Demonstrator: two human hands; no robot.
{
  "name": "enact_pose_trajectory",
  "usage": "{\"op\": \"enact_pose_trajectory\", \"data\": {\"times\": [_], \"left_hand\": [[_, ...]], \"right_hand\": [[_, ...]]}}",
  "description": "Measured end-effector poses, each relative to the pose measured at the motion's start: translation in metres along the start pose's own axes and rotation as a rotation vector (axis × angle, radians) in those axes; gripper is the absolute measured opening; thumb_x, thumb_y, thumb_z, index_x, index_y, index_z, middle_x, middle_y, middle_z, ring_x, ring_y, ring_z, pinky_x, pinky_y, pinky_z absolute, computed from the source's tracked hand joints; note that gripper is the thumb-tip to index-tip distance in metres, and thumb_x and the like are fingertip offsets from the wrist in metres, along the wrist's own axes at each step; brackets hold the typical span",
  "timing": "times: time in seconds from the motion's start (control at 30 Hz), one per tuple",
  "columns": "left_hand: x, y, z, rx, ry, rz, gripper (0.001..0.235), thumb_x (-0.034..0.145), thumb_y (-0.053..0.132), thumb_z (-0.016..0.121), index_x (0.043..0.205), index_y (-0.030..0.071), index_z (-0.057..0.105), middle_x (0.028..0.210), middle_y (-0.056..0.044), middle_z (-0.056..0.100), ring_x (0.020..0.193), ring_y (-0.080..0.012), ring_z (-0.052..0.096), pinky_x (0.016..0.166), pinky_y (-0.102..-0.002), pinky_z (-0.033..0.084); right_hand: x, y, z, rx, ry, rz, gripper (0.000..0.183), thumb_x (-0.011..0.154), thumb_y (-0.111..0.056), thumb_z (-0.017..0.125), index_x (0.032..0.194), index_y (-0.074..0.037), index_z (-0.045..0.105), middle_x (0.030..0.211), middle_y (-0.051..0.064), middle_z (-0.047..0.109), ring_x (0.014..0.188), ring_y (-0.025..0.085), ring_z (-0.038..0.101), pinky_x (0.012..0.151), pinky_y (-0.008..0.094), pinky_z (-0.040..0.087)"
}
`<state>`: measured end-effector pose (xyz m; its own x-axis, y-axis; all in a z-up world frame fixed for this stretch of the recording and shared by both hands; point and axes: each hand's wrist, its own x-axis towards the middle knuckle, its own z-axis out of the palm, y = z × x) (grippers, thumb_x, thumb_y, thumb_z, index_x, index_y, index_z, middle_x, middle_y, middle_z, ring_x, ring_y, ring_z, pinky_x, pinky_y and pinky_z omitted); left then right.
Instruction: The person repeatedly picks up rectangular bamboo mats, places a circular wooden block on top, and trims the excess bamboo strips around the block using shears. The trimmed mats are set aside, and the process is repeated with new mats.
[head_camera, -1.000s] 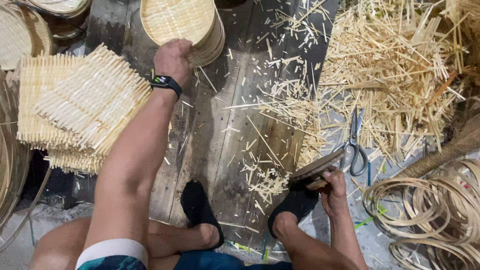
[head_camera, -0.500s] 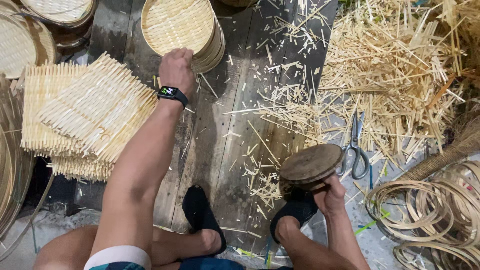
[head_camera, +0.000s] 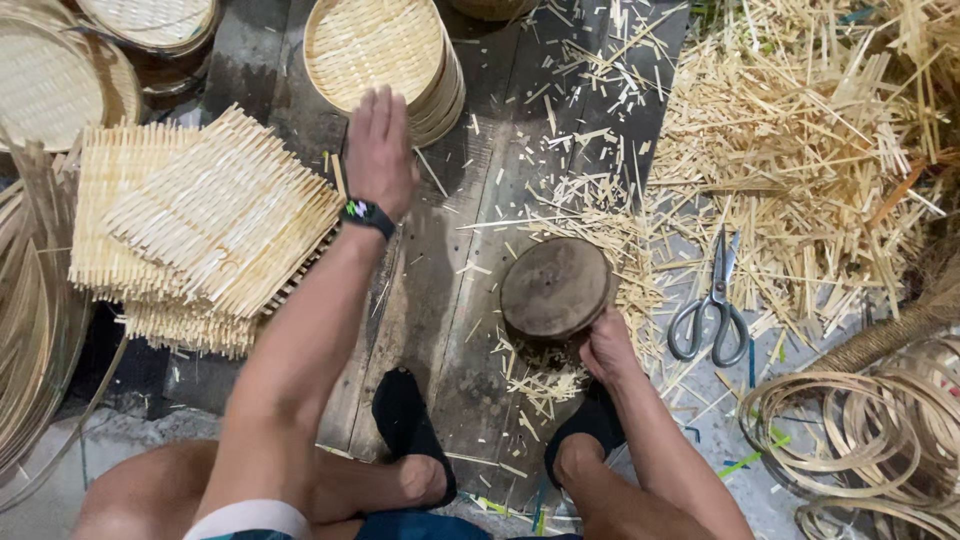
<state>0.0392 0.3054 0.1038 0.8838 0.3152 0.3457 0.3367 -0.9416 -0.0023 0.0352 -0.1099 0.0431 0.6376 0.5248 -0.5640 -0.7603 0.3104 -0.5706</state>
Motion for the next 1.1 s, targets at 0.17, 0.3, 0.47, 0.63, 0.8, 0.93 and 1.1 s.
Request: {"op": "enact_pose_trajectory", "data": {"times": [0.17,0.3,0.47,0.63,0.8,0.93,1.1], "left_hand": [[-0.051,-0.023,-0.036,-0.137,-0.096,-0.09,0.067,0.094,0.016,0.072,0.154,0.002,0.044,0.163,-0.025,0.038,0.152,-0.0392,0.033,0.125,-0.055,0.024],[-0.09,-0.074,-0.071,-0.055,-0.433,-0.276,0.091,0.076,0.026,0.079,0.152,-0.002,0.037,0.159,-0.027,0.032,0.149,-0.0467,0.023,0.119,-0.062,0.019],[-0.14,-0.13,-0.053,0.367,-0.405,-0.223,0.085,0.081,0.031,0.08,0.147,-0.008,0.04,0.159,-0.032,0.034,0.15,-0.0495,0.025,0.122,-0.06,0.021],[-0.175,-0.157,-0.033,0.362,-0.415,-0.256,0.08,0.084,0.033,0.081,0.14,-0.01,0.045,0.157,-0.032,0.037,0.149,-0.0497,0.029,0.124,-0.059,0.024],[-0.171,-0.151,-0.063,0.189,-0.455,-0.366,0.09,0.065,0.034,0.091,0.138,-0.003,0.053,0.151,-0.03,0.044,0.141,-0.0518,0.034,0.114,-0.059,0.029],[-0.163,-0.15,-0.086,0.091,-0.5,-0.364,0.074,0.069,0.031,0.09,0.131,0.002,0.061,0.143,-0.023,0.056,0.14,-0.0463,0.045,0.112,-0.054,0.042],[-0.165,-0.164,-0.1,0.195,-0.476,-0.291,0.073,0.068,0.032,0.089,0.128,0.0,0.062,0.138,-0.023,0.058,0.136,-0.0457,0.045,0.108,-0.052,0.043]], "right_hand": [[-0.022,-0.005,-0.017,-0.034,0.288,0.023,0.034,0.099,-0.015,0.062,0.123,0.009,0.062,0.123,0.022,0.067,0.109,0.026,0.071,0.093,0.04,0.061],[-0.055,-0.014,-0.029,-0.227,0.379,-0.042,0.048,0.104,-0.033,0.043,0.118,0.01,0.061,0.11,0.028,0.071,0.085,0.03,0.075,0.07,0.04,0.064],[-0.062,0.012,-0.012,-0.585,0.355,0.022,0.031,0.099,-0.021,0.056,0.119,0.004,0.058,0.1,0.024,0.072,0.077,0.027,0.074,0.065,0.039,0.062],[-0.055,0.037,-0.027,-0.584,0.104,0.136,0.032,0.099,-0.023,0.06,0.108,0.008,0.062,0.099,0.017,0.076,0.076,0.021,0.073,0.066,0.033,0.061],[-0.051,0.06,-0.056,-0.578,0.101,0.075,0.026,0.099,-0.017,0.061,0.11,0.007,0.062,0.096,0.018,0.074,0.078,0.02,0.07,0.07,0.031,0.059],[-0.05,0.064,-0.066,-0.576,0.101,0.081,0.026,0.099,-0.018,0.06,0.108,0.006,0.063,0.095,0.016,0.075,0.078,0.018,0.071,0.07,0.03,0.06],[-0.053,0.058,-0.054,-0.567,0.048,0.048,0.028,0.101,-0.019,0.061,0.109,0.008,0.063,0.094,0.015,0.074,0.078,0.017,0.07,0.07,0.03,0.059]]}}
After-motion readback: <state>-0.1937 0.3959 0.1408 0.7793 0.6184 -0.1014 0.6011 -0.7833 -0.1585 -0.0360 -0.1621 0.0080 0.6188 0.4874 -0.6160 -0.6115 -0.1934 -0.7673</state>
